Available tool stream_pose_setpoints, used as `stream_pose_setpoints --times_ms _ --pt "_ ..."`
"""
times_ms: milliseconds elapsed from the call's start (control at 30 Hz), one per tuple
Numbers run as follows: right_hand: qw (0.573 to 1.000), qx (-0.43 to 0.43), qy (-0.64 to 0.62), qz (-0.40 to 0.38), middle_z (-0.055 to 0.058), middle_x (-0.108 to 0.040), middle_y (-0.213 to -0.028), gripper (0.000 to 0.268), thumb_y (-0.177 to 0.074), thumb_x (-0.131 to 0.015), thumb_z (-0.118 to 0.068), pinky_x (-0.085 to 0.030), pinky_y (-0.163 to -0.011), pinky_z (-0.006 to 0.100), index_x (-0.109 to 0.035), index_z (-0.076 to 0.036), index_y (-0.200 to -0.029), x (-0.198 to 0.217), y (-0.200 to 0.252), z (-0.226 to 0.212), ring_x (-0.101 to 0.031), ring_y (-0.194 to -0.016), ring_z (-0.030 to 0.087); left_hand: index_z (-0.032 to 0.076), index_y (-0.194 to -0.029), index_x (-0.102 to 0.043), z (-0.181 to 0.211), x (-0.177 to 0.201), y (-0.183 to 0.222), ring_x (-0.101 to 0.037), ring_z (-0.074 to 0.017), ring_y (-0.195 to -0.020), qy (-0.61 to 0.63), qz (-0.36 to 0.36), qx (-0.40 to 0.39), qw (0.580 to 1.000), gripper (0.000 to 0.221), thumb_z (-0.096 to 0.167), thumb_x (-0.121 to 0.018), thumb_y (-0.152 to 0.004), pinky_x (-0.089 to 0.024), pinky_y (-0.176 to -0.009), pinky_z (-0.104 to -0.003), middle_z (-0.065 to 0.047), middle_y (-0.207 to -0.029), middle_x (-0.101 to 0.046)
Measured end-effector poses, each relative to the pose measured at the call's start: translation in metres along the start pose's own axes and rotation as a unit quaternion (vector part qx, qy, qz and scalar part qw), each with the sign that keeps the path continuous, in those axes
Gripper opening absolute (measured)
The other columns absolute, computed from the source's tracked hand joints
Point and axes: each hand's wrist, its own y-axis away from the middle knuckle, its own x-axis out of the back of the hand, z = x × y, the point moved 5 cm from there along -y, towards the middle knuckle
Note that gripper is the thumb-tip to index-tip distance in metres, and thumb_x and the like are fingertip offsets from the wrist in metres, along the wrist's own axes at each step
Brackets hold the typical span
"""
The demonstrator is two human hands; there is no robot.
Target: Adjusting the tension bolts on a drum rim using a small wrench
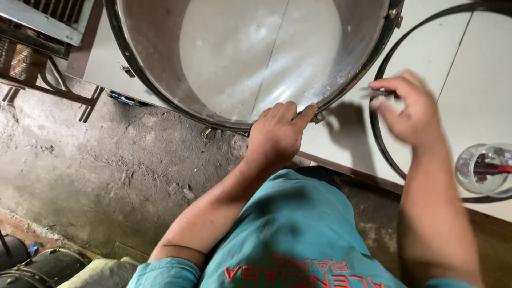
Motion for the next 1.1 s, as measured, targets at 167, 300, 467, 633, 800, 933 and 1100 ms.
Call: stream_pose_setpoints --times_ms 167,300,467,633,800,933,1100 --pt "0.973 -0.173 -0.065 0.136 0.014 -0.060 -0.076 0.024 -0.087 -0.090 -0.009 -0.045 -0.058 0.036 -0.077 -0.005 -0.107 -0.068 0.029 -0.076 -0.057 -0.065 0.024 0.016 -0.114 -0.071 0.001 0.001 -0.003 -0.052 -0.0235 -0.065 -0.014 0.008 -0.001 1.000 0.033 0.006 -0.052 -0.089 -0.051 -0.059 -0.036 -0.002 -0.075 -0.040" --pt "0.976 -0.085 -0.010 0.200 0.008 -0.066 -0.074 0.023 -0.082 -0.095 -0.011 -0.049 -0.054 0.033 -0.082 -0.006 -0.101 -0.084 0.016 -0.111 -0.060 -0.062 0.022 0.016 -0.115 -0.070 0.000 0.000 -0.004 -0.053 -0.0242 -0.067 -0.024 -0.005 -0.008 1.000 0.034 0.008 -0.050 -0.088 -0.052 -0.062 -0.037 -0.003 -0.077 -0.042" --pt "0.973 -0.055 0.050 0.217 0.005 -0.069 -0.079 0.022 -0.084 -0.096 -0.013 -0.052 -0.057 0.033 -0.082 -0.006 -0.100 -0.080 0.018 -0.123 -0.066 -0.068 0.022 0.013 -0.116 -0.071 0.002 -0.001 -0.001 -0.055 -0.0265 -0.069 0.018 -0.028 0.012 0.999 0.034 0.007 -0.049 -0.089 -0.052 -0.063 -0.039 -0.004 -0.078 -0.045" --pt "0.972 -0.017 0.063 0.225 0.010 -0.066 -0.076 0.013 -0.088 -0.090 -0.004 -0.052 -0.056 0.036 -0.080 -0.002 -0.095 -0.078 0.006 -0.136 -0.067 -0.067 0.027 0.010 -0.126 -0.067 -0.004 -0.002 -0.004 -0.057 -0.0304 -0.077 0.088 -0.144 0.067 0.983 0.040 0.007 -0.048 -0.091 -0.052 -0.072 -0.043 -0.007 -0.084 -0.049" --pt "0.978 0.022 0.102 0.178 0.007 -0.063 -0.077 0.005 -0.096 -0.079 -0.005 -0.053 -0.058 0.039 -0.076 -0.005 -0.093 -0.075 -0.004 -0.145 -0.065 -0.068 0.029 0.008 -0.136 -0.060 -0.009 -0.013 -0.002 -0.057 -0.0347 -0.092 0.144 -0.275 0.113 0.944 0.045 0.008 -0.048 -0.093 -0.049 -0.087 -0.048 -0.010 -0.095 -0.052" --pt "0.982 0.055 0.108 0.143 0.007 -0.064 -0.081 0.005 -0.096 -0.077 -0.004 -0.053 -0.061 0.042 -0.072 -0.005 -0.095 -0.069 -0.002 -0.134 -0.066 -0.071 0.032 0.007 -0.137 -0.059 -0.010 -0.015 -0.001 -0.056 -0.0339 -0.093 0.148 -0.286 0.113 0.940 0.043 0.010 -0.046 -0.096 -0.048 -0.088 -0.047 -0.010 -0.097 -0.052" --pt "0.980 -0.183 -0.080 0.002 0.028 -0.066 -0.101 0.052 -0.087 -0.067 -0.002 -0.047 -0.066 0.049 -0.057 0.007 -0.138 -0.050 0.024 -0.122 -0.057 -0.076 0.035 0.011 -0.133 -0.060 -0.014 -0.013 -0.003 -0.056 -0.0350 -0.092 0.166 -0.308 0.118 0.929 0.040 0.025 -0.046 -0.099 -0.050 -0.088 -0.050 -0.010 -0.096 -0.052"
